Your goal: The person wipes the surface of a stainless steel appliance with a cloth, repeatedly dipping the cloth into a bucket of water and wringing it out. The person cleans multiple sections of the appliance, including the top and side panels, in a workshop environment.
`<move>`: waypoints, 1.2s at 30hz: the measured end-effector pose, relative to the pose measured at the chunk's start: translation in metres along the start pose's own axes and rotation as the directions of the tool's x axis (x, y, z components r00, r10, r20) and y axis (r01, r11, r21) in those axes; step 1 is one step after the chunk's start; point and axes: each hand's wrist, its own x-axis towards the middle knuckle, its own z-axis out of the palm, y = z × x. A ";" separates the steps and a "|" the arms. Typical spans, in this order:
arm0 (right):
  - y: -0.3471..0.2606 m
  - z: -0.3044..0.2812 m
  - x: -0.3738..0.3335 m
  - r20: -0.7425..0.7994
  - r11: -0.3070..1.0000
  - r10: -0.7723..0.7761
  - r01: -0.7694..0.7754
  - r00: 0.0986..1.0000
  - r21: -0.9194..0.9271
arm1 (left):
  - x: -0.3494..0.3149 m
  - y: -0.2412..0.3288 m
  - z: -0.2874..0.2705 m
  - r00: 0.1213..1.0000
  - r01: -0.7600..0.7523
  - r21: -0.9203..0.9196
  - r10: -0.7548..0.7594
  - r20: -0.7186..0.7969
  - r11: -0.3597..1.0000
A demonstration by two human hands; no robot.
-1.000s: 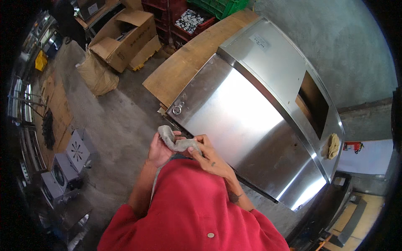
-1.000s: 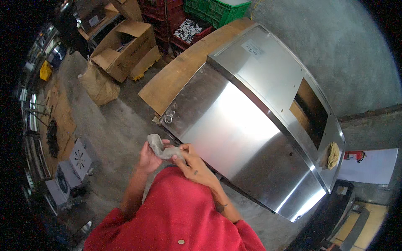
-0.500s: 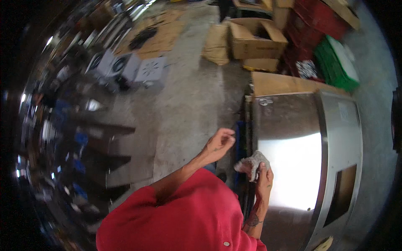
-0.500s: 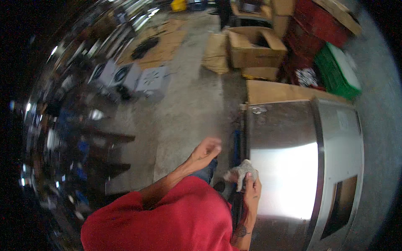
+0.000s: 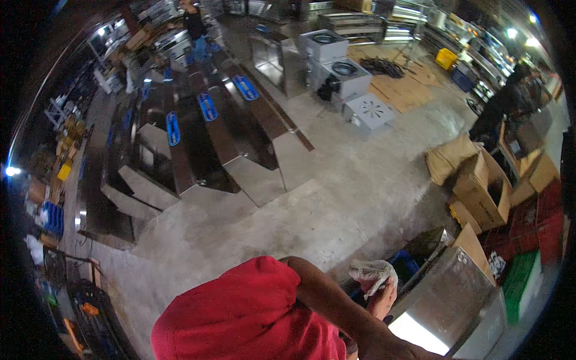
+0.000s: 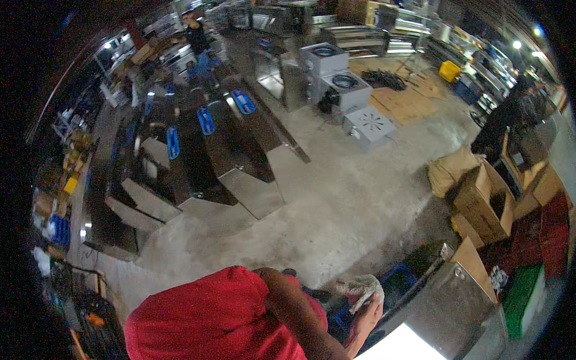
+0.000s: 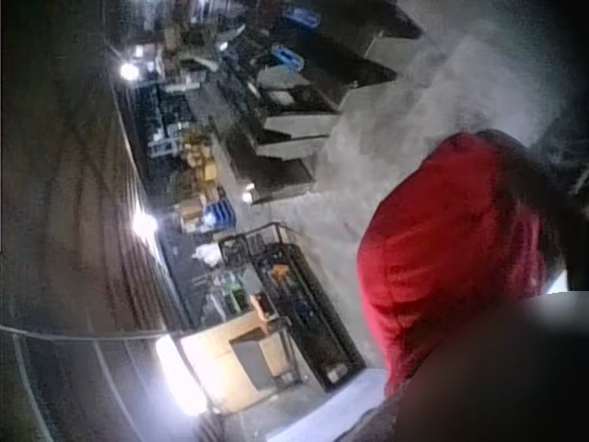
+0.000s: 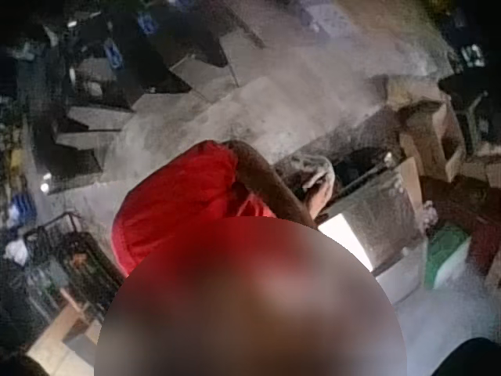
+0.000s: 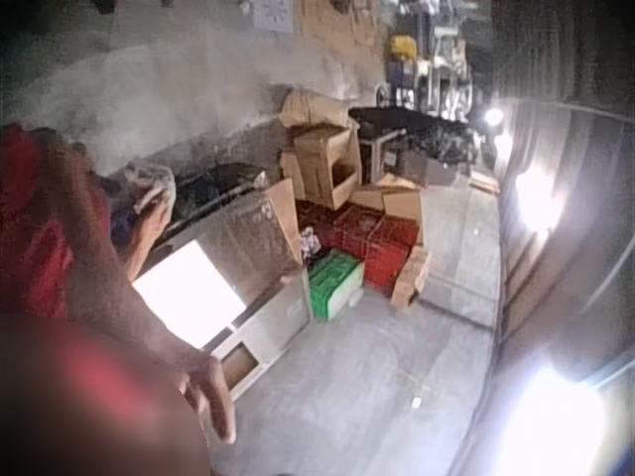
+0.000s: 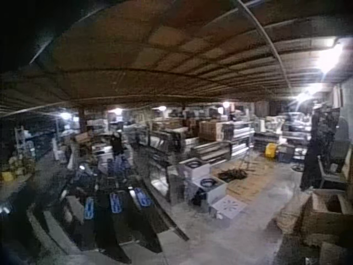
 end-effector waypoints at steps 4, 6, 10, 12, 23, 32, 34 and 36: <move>0.008 0.049 -0.021 0.052 0.997 0.083 -0.083 0.995 -0.008 | -0.020 0.010 0.001 0.999 -0.041 0.084 0.043 -0.023 0.996; 0.011 0.068 -0.024 0.043 0.987 0.076 -0.069 0.996 -0.148 | -0.025 0.013 -0.003 0.997 -0.064 0.129 0.069 -0.038 0.990; -0.005 0.084 -0.029 0.022 0.979 0.152 -0.148 0.988 -0.138 | -0.022 0.003 -0.012 0.994 -0.105 0.140 0.109 -0.026 0.985; 0.003 0.069 -0.014 0.025 0.981 0.161 -0.157 0.987 -0.109 | -0.013 -0.002 -0.020 0.988 -0.145 0.143 0.151 -0.033 0.979; -0.076 -0.026 0.072 -0.224 0.998 0.048 -0.036 0.973 0.060 | 0.103 -0.092 -0.086 0.977 -0.097 -0.068 0.108 0.183 0.993; -0.109 -0.171 0.078 -0.537 0.914 -0.136 -0.103 0.832 -0.391 | 0.159 -0.193 -0.226 0.970 0.201 0.252 -0.229 0.086 0.947; -0.149 -0.174 0.086 -0.512 0.980 -0.171 0.199 0.842 0.000 | 0.153 -0.221 -0.285 0.918 0.329 0.636 -0.394 -0.043 0.698; -0.186 -0.182 0.078 -0.564 0.971 -0.192 0.240 0.804 0.011 | 0.150 -0.251 -0.324 0.826 0.499 0.527 -0.562 -0.047 0.688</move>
